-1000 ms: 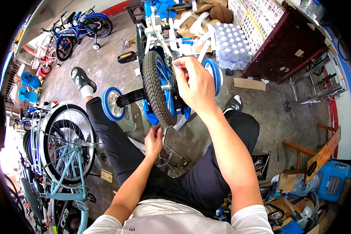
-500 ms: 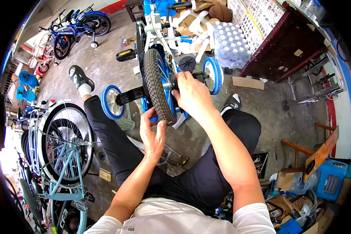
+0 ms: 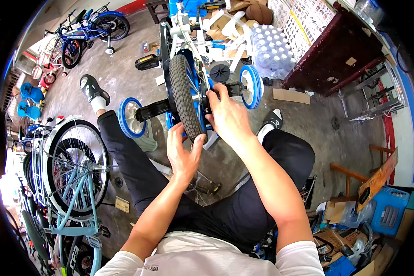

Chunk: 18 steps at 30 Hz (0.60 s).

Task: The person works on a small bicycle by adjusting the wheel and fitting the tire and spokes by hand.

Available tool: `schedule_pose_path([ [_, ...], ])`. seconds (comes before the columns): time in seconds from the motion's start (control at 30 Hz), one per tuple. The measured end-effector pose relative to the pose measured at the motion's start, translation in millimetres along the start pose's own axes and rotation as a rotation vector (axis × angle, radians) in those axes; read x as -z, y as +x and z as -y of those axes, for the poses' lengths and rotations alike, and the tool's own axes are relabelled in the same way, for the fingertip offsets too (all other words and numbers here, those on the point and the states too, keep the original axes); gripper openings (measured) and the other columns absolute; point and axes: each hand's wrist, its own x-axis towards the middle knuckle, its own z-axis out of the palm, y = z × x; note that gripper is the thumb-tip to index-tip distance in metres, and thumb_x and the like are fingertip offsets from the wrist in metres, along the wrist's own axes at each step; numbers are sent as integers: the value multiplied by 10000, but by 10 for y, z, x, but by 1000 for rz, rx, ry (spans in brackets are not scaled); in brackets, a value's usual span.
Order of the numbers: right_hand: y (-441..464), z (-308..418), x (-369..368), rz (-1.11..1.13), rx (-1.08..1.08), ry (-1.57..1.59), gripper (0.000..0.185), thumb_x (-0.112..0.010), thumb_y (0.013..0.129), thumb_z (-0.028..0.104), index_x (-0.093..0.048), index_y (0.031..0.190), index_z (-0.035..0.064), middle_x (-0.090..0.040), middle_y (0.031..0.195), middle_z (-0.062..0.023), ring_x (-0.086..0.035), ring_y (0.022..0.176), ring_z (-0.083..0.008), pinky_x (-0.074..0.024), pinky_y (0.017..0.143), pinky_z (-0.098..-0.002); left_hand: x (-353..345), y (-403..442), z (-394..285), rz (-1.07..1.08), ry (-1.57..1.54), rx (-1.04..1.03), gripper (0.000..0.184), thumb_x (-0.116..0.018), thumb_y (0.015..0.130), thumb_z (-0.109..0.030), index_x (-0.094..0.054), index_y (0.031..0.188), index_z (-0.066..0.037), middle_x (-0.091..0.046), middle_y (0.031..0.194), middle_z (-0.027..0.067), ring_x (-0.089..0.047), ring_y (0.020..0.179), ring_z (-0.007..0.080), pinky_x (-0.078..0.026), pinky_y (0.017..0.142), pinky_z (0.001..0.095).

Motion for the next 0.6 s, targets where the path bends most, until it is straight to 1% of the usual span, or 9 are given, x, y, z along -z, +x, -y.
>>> schedule_pose_path([
  [0.1, -2, -23, -11, 1, -12, -18, 624, -833, 708, 108, -545, 1253, 8, -473, 1364, -186, -702, 884, -347, -588, 726, -446, -126, -268, 282, 54, 61, -64, 485, -782, 828, -203, -536, 1175, 30, -566, 1136, 215, -590, 973, 389, -511, 796, 416],
  [0.13, 0, -46, -37, -8, -9, -36, 643, -841, 702, 115, -540, 1261, 16, -480, 1361, -193, -705, 874, -349, -589, 714, -447, -167, -366, 349, 113, 110, -27, 528, -787, 801, -202, -516, 1184, 40, -579, 1166, 215, -578, 1046, 412, -485, 879, 466],
  [0.23, 9, -78, -57, -42, -7, -14, 644, -842, 702, 117, -534, 1260, 22, -488, 1350, -192, -706, 855, -344, -590, 698, -446, -374, -785, 879, 332, 312, 210, 537, -746, 820, -244, -525, 1221, 38, -583, 1166, 230, -587, 1062, 441, -499, 893, 485],
  [0.27, 0, -95, -68, -57, 1, -19, 648, -843, 704, 121, -524, 1260, 27, -494, 1347, -184, -706, 837, -340, -590, 688, -442, -341, -881, 935, 339, 309, 207, 537, -746, 820, -244, -525, 1221, 38, -583, 1166, 230, -587, 1062, 441, -499, 893, 485],
  [0.33, -12, -122, -80, -69, 4, -15, 649, -845, 703, 126, -522, 1257, 28, -497, 1348, -176, -705, 836, -339, -590, 689, -442, -248, -1028, 984, 583, 283, 427, 545, -690, 872, -333, -535, 1284, -12, -571, 1194, 264, -586, 1086, 452, -488, 920, 511],
  [0.43, -9, -142, -108, -81, 16, -5, 659, -839, 719, 152, -513, 1276, 21, -498, 1368, -151, -703, 837, -341, -588, 696, -443, -188, -1086, 1046, 706, 286, 504, 542, -657, 890, -390, -567, 1278, -22, -595, 1211, 251, -601, 1111, 432, -496, 930, 496],
  [0.5, -5, -152, -113, -83, 11, -20, 676, -824, 743, 172, -498, 1312, 11, -488, 1398, -144, -703, 838, -344, -586, 700, -442, -188, -1053, 1088, 704, 287, 498, 526, -658, 890, -387, -582, 1260, -21, -607, 1205, 244, -605, 1110, 428, -497, 930, 493],
  [0.53, -6, -162, -119, -55, -9, -10, 744, -829, 739, 192, -478, 1373, 26, -482, 1433, -143, -702, 879, -363, -587, 729, -439, -198, -1037, 1100, 707, 284, 491, 510, -660, 891, -384, -597, 1243, -20, -619, 1198, 238, -609, 1108, 425, -499, 929, 490],
  [0.6, -9, -179, -133, -58, 4, -21, 738, -826, 743, 195, -480, 1372, 21, -486, 1430, -144, -702, 873, -359, -587, 725, -435, -209, -1024, 1107, 695, 272, 497, 500, -661, 891, -382, -609, 1231, -19, -628, 1183, 236, -613, 1103, 423, -499, 928, 488],
])
